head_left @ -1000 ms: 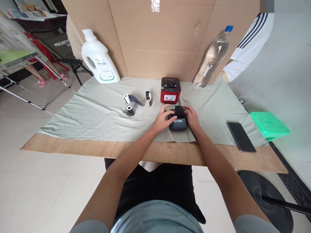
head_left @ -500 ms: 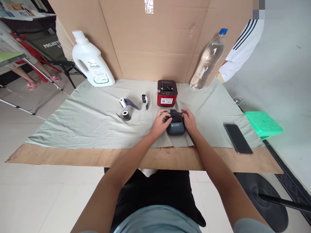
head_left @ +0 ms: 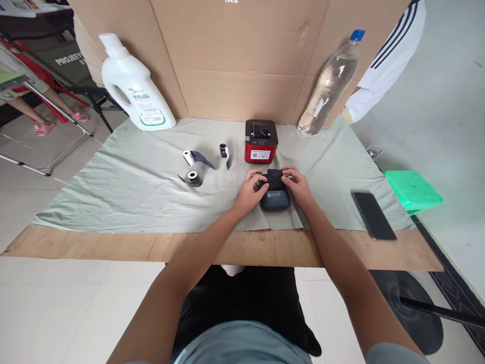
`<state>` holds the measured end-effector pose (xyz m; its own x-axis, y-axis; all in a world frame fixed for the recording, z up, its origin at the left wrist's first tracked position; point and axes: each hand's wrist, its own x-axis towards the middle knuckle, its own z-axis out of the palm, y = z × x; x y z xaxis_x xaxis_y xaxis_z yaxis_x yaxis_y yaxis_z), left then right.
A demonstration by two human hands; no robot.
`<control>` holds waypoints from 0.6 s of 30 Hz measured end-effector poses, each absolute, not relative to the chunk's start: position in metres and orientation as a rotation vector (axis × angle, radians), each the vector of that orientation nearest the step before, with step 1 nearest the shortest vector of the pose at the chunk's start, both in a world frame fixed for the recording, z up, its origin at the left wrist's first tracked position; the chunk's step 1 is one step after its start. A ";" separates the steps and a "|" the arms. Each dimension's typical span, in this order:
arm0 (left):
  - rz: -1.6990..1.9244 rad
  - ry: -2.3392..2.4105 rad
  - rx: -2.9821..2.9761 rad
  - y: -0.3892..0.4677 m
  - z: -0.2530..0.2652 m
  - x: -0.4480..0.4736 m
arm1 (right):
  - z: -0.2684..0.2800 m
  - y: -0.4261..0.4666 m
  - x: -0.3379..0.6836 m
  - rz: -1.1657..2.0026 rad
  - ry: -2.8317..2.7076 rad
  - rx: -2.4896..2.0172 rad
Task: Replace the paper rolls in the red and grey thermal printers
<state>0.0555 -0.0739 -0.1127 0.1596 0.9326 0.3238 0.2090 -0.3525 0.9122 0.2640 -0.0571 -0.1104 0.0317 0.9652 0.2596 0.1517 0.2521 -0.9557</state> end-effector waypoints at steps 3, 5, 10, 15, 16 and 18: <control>1.236 1.098 1.727 -0.075 -0.112 0.055 | -0.109 -0.056 0.262 0.960 -1.351 -1.115; 1.253 1.098 1.728 -0.076 -0.112 0.055 | -0.108 -0.056 0.259 0.942 -1.341 -1.137; 1.282 1.095 1.699 -0.077 -0.112 0.057 | -0.105 -0.058 0.250 0.908 -1.315 -1.212; 1.284 1.137 1.693 -0.074 -0.112 0.058 | -0.107 -0.059 0.245 0.948 -1.297 -1.245; 1.284 1.142 1.693 -0.074 -0.112 0.059 | -0.108 -0.059 0.244 0.963 -1.290 -1.259; 1.286 1.147 1.679 -0.073 -0.113 0.059 | -0.109 -0.058 0.243 0.968 -1.273 -1.299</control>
